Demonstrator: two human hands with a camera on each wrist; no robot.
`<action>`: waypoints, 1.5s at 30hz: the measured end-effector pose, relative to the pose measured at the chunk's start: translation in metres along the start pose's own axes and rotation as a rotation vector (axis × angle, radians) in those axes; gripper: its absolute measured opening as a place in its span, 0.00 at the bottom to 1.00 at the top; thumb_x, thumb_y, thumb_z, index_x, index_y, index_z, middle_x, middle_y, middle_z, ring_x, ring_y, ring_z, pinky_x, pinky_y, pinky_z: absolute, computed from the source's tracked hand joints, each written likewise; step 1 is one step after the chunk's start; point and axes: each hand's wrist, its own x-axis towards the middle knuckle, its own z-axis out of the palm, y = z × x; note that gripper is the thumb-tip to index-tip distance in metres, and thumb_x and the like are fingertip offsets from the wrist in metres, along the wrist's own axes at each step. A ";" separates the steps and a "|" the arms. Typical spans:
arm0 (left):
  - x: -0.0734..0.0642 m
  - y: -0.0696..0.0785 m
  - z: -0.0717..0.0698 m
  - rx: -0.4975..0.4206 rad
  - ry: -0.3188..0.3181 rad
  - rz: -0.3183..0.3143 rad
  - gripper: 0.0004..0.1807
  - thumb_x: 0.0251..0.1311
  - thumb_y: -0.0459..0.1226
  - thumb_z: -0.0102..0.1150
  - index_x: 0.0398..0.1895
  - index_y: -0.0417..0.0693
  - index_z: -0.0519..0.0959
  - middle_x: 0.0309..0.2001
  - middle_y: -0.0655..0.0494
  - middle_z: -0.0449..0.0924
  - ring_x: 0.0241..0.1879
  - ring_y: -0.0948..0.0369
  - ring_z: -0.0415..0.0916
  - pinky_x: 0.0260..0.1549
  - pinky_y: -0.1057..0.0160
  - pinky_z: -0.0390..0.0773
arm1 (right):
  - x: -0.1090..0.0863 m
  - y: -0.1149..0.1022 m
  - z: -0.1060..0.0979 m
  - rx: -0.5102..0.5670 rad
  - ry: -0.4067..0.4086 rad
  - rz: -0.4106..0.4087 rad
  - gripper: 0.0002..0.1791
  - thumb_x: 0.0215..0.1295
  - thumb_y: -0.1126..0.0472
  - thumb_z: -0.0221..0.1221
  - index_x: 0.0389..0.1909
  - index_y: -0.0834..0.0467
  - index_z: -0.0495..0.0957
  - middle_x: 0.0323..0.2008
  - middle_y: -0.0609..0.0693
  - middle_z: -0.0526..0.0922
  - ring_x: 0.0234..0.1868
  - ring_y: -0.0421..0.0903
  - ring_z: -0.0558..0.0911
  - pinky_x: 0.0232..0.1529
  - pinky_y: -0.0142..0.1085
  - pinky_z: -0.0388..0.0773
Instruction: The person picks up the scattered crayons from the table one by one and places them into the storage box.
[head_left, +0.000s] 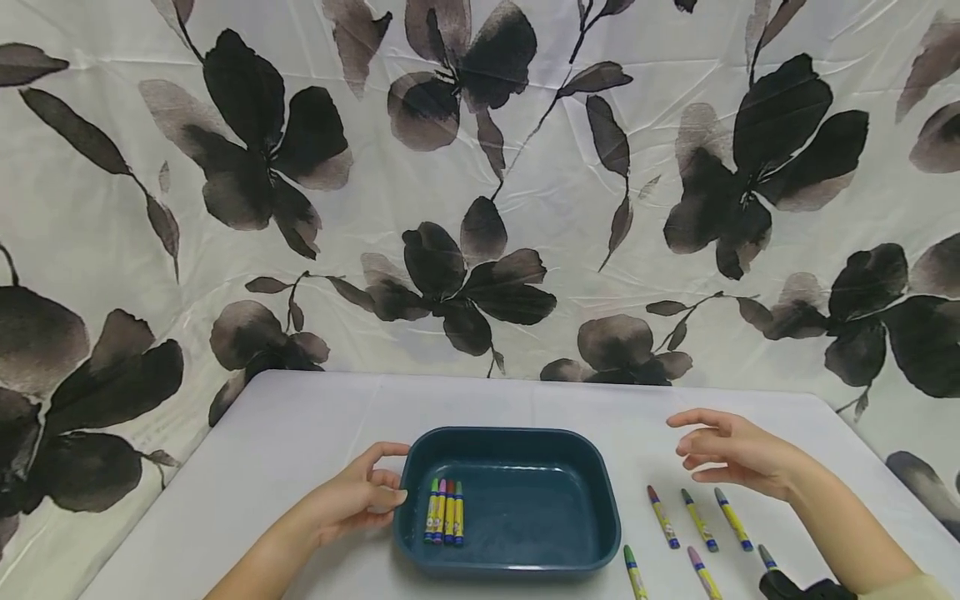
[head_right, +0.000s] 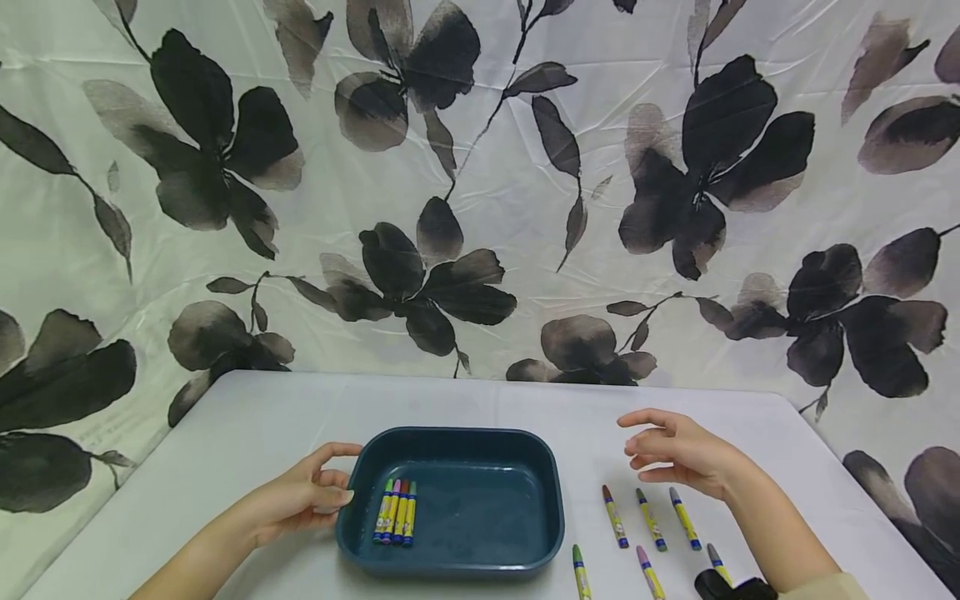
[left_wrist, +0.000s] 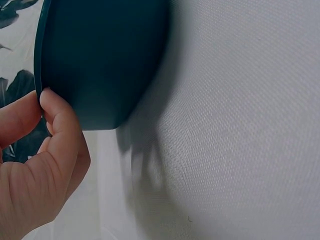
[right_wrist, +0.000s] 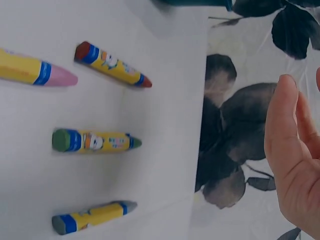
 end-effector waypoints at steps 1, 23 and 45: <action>0.000 0.000 0.000 0.002 -0.001 -0.001 0.37 0.56 0.26 0.55 0.67 0.43 0.51 0.34 0.52 0.69 0.29 0.62 0.70 0.27 0.68 0.74 | -0.001 0.001 -0.001 -0.004 0.003 0.005 0.13 0.68 0.64 0.50 0.48 0.45 0.73 0.37 0.49 0.76 0.38 0.44 0.78 0.41 0.38 0.78; -0.001 -0.004 0.000 0.020 0.004 0.006 0.37 0.56 0.26 0.56 0.67 0.43 0.51 0.35 0.52 0.69 0.29 0.62 0.70 0.28 0.68 0.74 | -0.014 0.036 -0.028 0.011 0.131 0.119 0.11 0.65 0.63 0.54 0.47 0.50 0.72 0.37 0.47 0.78 0.37 0.43 0.78 0.39 0.37 0.79; -0.003 -0.003 0.001 0.018 0.000 0.004 0.37 0.57 0.27 0.56 0.67 0.43 0.50 0.35 0.51 0.69 0.30 0.61 0.70 0.28 0.67 0.74 | -0.021 0.060 -0.027 -0.299 0.379 0.351 0.25 0.55 0.65 0.59 0.53 0.70 0.65 0.29 0.49 0.78 0.31 0.44 0.77 0.33 0.39 0.76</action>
